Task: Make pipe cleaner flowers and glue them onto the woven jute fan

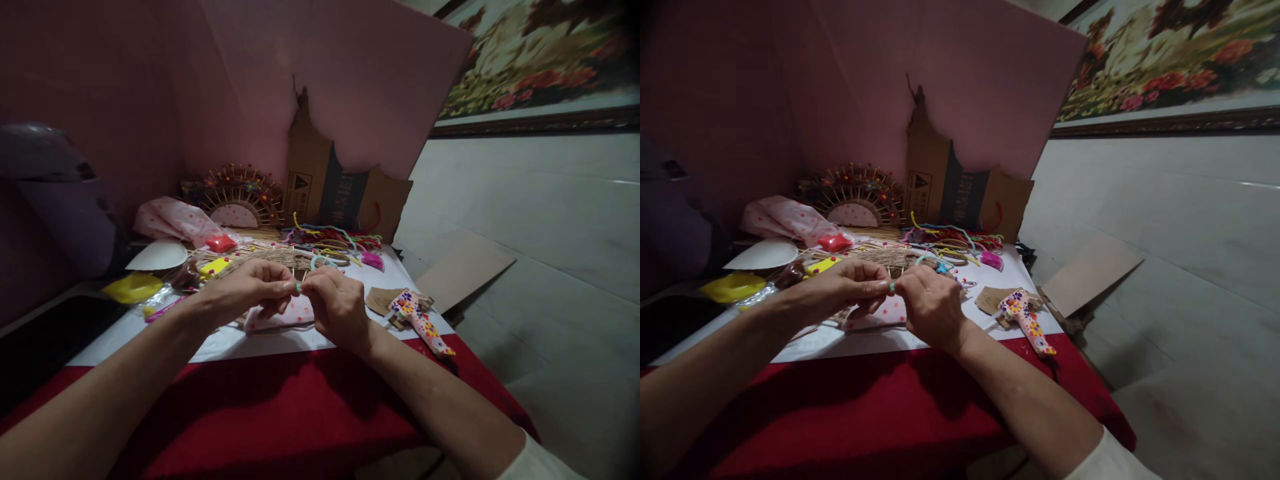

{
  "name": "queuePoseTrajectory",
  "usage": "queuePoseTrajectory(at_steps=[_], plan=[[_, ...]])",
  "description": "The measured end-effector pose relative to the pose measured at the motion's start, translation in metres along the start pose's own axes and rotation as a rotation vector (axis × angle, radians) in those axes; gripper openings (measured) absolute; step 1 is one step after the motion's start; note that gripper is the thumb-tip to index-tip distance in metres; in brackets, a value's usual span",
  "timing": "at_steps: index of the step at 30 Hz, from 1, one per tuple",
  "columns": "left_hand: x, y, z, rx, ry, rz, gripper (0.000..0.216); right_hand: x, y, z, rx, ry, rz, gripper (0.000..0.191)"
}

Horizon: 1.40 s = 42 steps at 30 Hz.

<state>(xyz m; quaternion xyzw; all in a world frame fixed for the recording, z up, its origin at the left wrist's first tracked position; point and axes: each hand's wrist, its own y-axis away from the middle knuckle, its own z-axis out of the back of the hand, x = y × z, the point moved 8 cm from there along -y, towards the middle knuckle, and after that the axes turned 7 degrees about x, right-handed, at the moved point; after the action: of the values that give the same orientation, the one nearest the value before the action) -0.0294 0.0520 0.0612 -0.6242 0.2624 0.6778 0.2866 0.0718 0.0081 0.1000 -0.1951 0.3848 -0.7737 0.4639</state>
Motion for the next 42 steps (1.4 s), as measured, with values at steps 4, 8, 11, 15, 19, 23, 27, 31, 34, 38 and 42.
queuePoseTrajectory(at_steps=[4, 8, 11, 15, 19, 23, 27, 31, 34, 38, 42], plan=[[-0.001, -0.003, -0.005, -0.023, 0.003, -0.022, 0.021, -0.006, 0.002, -0.001, -0.010, 0.066, -0.029, 0.009], [-0.004, -0.003, -0.004, -0.063, 0.023, -0.043, 0.020, -0.009, 0.002, -0.003, 0.012, -0.002, -0.045, 0.011], [-0.006, -0.002, -0.003, -0.085, 0.055, -0.039, 0.017, -0.012, 0.001, -0.003, 0.021, -0.069, -0.061, 0.011], [-0.002, -0.001, -0.004, -0.050, 0.081, 0.011, 0.013, -0.007, 0.000, 0.000, 0.002, -0.118, 0.030, 0.011], [0.009, 0.000, -0.003, 0.021, 0.032, 0.106, 0.013, 0.008, -0.001, -0.001, 0.043, -0.144, 0.188, 0.016], [0.020, 0.000, -0.004, 0.070, -0.006, 0.215, 0.010, 0.023, 0.002, -0.012, 0.158, -0.027, 0.310, 0.014], [0.011, -0.002, 0.003, -0.079, 0.028, 0.116, 0.012, 0.010, 0.000, -0.008, 0.080, 0.083, 0.121, 0.012], [0.002, -0.003, -0.001, -0.076, 0.062, 0.014, 0.019, -0.001, 0.001, -0.003, 0.035, 0.127, -0.019, 0.012], [0.003, -0.004, -0.003, -0.051, 0.041, 0.026, 0.024, -0.002, 0.001, -0.005, 0.061, 0.110, -0.042, 0.011], [0.001, -0.002, 0.004, -0.161, -0.001, 0.037, 0.020, -0.005, 0.000, -0.007, 0.087, 0.071, -0.065, 0.013], [0.000, 0.000, 0.008, -0.215, -0.056, 0.072, 0.018, 0.000, -0.001, -0.001, 0.032, 0.112, 0.000, 0.015]])
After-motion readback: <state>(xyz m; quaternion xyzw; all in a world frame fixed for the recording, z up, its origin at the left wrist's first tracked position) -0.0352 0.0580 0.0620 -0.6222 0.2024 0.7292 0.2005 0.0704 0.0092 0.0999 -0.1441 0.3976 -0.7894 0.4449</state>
